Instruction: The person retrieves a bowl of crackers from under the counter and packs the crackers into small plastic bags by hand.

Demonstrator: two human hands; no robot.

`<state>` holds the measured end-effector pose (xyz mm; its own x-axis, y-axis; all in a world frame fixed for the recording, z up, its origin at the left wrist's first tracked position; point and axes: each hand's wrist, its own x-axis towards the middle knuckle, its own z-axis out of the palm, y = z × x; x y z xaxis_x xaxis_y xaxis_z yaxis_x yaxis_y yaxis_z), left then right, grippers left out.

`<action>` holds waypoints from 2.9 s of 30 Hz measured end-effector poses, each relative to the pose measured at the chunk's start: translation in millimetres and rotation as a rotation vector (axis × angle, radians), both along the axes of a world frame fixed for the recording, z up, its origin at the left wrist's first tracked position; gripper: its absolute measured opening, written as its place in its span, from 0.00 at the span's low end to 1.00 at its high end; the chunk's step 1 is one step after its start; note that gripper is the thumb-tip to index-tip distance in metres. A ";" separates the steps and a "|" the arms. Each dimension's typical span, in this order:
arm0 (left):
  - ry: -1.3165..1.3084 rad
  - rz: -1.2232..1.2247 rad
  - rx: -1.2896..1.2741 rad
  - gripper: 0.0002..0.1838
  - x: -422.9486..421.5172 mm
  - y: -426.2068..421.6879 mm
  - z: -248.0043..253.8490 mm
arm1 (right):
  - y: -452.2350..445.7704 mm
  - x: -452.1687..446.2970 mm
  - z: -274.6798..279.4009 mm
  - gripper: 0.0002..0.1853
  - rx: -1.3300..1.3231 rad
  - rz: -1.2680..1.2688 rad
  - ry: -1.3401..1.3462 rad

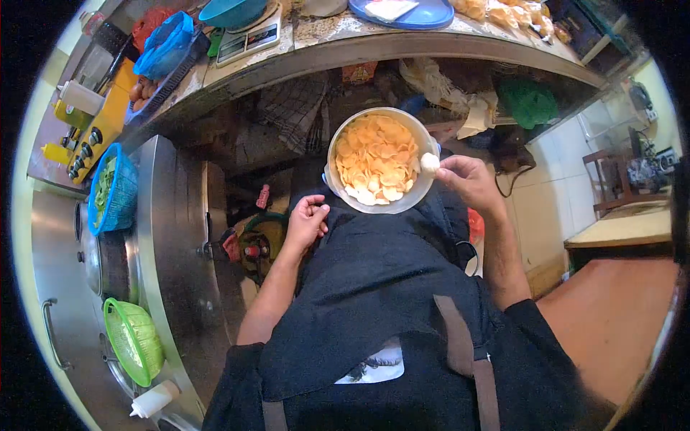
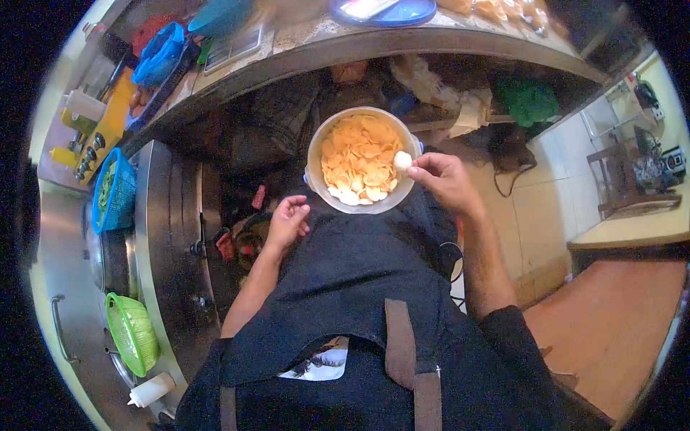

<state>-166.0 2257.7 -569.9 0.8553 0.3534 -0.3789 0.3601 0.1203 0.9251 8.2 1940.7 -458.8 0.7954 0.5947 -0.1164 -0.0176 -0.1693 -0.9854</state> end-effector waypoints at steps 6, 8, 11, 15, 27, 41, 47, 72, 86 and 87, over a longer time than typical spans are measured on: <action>0.012 -0.029 0.055 0.16 8.8 1.5 -15.6 | 45.0 9.3 -33.3 0.15 -0.504 0.001 -0.445; -0.021 0.000 0.031 0.15 6.7 2.5 -19.0 | 57.4 0.2 -41.3 0.15 -0.622 -0.036 -0.594; -0.060 0.036 0.045 0.13 -1.1 1.6 -24.5 | 77.3 -15.1 -47.8 0.13 -0.852 0.132 -0.594; -0.075 0.023 0.060 0.12 -3.3 -0.1 -23.7 | 88.5 -28.2 -89.5 0.12 -0.974 0.274 -0.701; -0.050 0.030 -0.030 0.11 2.1 2.5 -11.7 | 90.8 -13.9 -113.3 0.21 -0.901 0.228 -0.684; -0.699 -0.284 0.909 0.12 209.6 33.8 197.1 | 46.0 -33.6 172.4 0.06 0.212 0.344 -0.799; -0.940 -0.332 1.231 0.13 311.5 33.1 235.1 | 41.6 -54.5 265.1 0.04 0.736 0.547 -1.320; -0.943 -0.303 1.064 0.18 337.7 29.0 201.2 | 171.1 203.2 99.1 0.13 -0.385 -0.291 -1.350; -0.983 -0.309 1.097 0.11 344.9 31.6 195.1 | 166.0 233.6 95.2 0.10 -0.350 -0.227 -1.311; -0.986 -0.316 1.090 0.10 345.0 30.6 195.3 | 164.9 231.3 95.3 0.09 -0.375 -0.232 -1.306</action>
